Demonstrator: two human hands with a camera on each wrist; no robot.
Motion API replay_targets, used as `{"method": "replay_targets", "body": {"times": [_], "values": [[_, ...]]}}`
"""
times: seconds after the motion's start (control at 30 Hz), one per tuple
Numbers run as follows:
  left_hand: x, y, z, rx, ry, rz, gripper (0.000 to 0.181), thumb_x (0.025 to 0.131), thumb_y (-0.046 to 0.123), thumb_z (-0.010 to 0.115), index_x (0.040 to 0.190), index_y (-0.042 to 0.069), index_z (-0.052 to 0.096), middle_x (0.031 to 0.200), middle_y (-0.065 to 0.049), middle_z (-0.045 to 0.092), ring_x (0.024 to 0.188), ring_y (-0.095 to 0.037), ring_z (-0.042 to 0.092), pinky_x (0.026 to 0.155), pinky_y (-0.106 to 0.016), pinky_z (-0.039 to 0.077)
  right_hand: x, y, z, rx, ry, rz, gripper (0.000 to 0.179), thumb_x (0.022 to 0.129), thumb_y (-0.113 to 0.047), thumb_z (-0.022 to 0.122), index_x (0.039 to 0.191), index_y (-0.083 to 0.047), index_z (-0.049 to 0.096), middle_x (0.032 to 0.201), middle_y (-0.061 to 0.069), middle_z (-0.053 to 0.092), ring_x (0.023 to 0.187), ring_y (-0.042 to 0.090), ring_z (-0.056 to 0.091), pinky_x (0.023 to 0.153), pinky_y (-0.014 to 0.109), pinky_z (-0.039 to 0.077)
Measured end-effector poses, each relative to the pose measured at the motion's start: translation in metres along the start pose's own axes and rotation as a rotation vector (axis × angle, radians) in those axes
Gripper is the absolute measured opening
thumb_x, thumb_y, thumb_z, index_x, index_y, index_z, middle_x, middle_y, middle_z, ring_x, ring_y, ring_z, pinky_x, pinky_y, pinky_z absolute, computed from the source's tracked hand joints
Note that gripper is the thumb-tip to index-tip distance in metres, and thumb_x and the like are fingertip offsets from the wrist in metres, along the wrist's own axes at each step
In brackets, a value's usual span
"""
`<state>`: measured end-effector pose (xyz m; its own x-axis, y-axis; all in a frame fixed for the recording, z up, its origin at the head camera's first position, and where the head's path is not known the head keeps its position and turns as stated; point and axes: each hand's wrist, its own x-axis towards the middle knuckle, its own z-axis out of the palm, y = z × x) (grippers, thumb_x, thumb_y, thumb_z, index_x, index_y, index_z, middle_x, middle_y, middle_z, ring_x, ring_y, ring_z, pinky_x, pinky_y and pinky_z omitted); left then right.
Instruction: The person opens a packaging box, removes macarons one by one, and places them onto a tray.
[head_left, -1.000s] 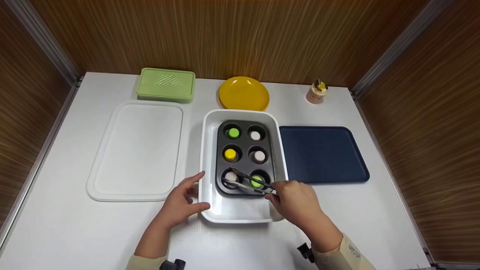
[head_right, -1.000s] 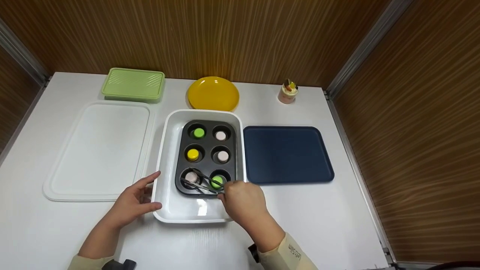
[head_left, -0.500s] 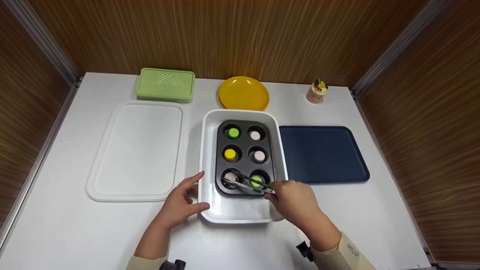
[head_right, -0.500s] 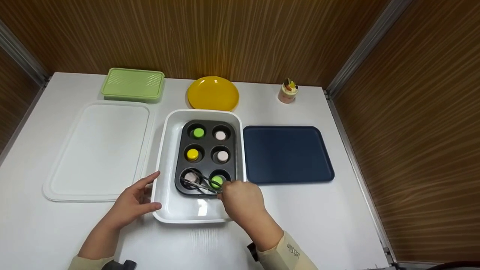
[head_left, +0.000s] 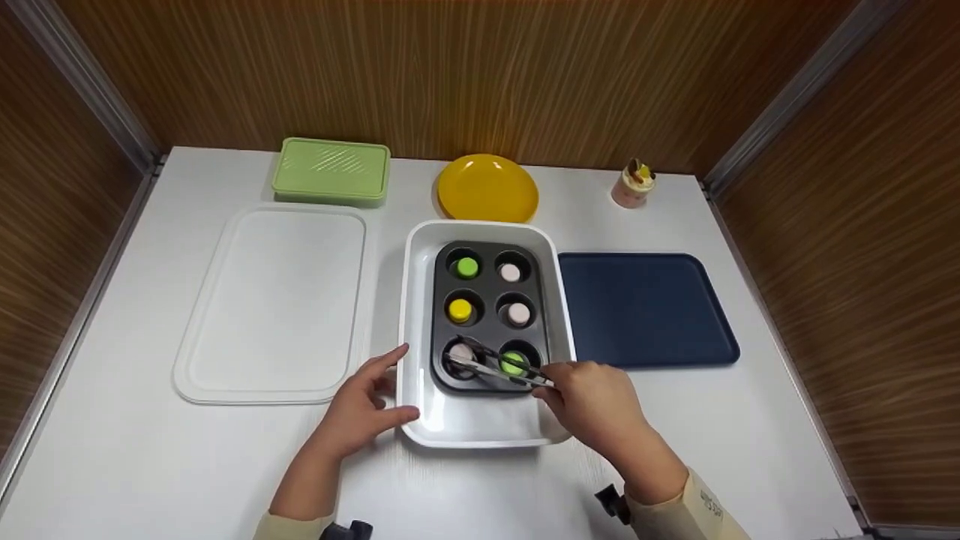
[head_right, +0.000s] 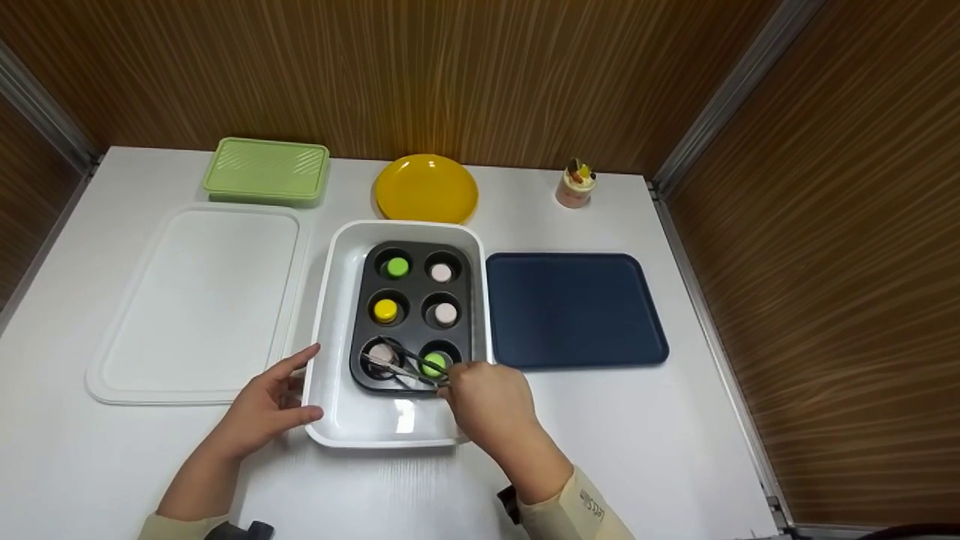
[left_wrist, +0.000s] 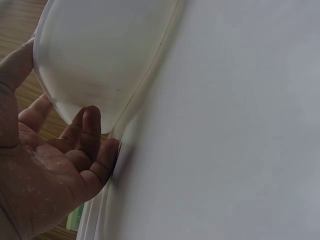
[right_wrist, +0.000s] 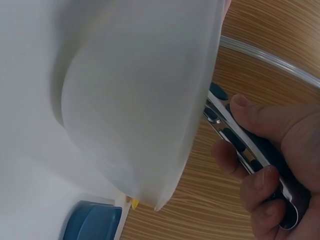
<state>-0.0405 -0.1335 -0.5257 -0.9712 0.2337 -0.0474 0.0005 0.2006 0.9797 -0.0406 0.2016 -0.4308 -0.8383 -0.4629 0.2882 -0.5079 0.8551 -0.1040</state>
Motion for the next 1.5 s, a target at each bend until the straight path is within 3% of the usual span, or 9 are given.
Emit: {"method": "replay_targets", "body": {"times": [0.2, 0.73, 1.03, 1.5], "values": [[0.0, -0.001, -0.001, 0.001, -0.006, 0.012, 0.09, 0.08, 0.011, 0.093, 0.159, 0.009, 0.05, 0.14, -0.017, 0.062, 0.103, -0.027, 0.065, 0.078, -0.031, 0.049, 0.0, 0.005, -0.008, 0.024, 0.015, 0.016, 0.02, 0.08, -0.023, 0.092, 0.084, -0.015, 0.074, 0.068, -0.004, 0.07, 0.054, 0.024, 0.065, 0.045, 0.044, 0.046], [-0.001, -0.002, -0.001, -0.03, -0.007, 0.005, 0.089, 0.081, 0.008, 0.092, 0.159, 0.01, 0.05, 0.139, -0.017, 0.062, 0.103, -0.028, 0.066, 0.078, -0.029, 0.049, 0.001, 0.036, -0.037, 0.057, 0.124, 0.114, 0.022, 0.086, -0.018, 0.09, 0.103, -0.008, 0.081, 0.089, 0.007, 0.079, 0.069, 0.034, 0.073, 0.053, 0.056, 0.052], [-0.001, -0.002, 0.0, -0.022, -0.001, 0.003, 0.089, 0.081, 0.006, 0.092, 0.159, 0.01, 0.05, 0.138, -0.017, 0.062, 0.102, -0.027, 0.065, 0.078, -0.029, 0.049, 0.002, 0.059, -0.049, 0.052, 0.18, 0.15, 0.022, 0.086, -0.009, 0.089, 0.103, -0.001, 0.078, 0.087, 0.014, 0.077, 0.066, 0.035, 0.071, 0.052, 0.054, 0.053], [-0.001, -0.001, 0.0, -0.024, 0.001, 0.006, 0.089, 0.08, 0.009, 0.093, 0.158, 0.01, 0.051, 0.139, -0.016, 0.062, 0.102, -0.027, 0.065, 0.077, -0.029, 0.049, 0.005, 0.102, -0.046, 0.015, 0.266, 0.223, 0.021, 0.088, -0.008, 0.085, 0.103, 0.004, 0.077, 0.087, 0.023, 0.075, 0.068, 0.042, 0.071, 0.056, 0.061, 0.053]]}}
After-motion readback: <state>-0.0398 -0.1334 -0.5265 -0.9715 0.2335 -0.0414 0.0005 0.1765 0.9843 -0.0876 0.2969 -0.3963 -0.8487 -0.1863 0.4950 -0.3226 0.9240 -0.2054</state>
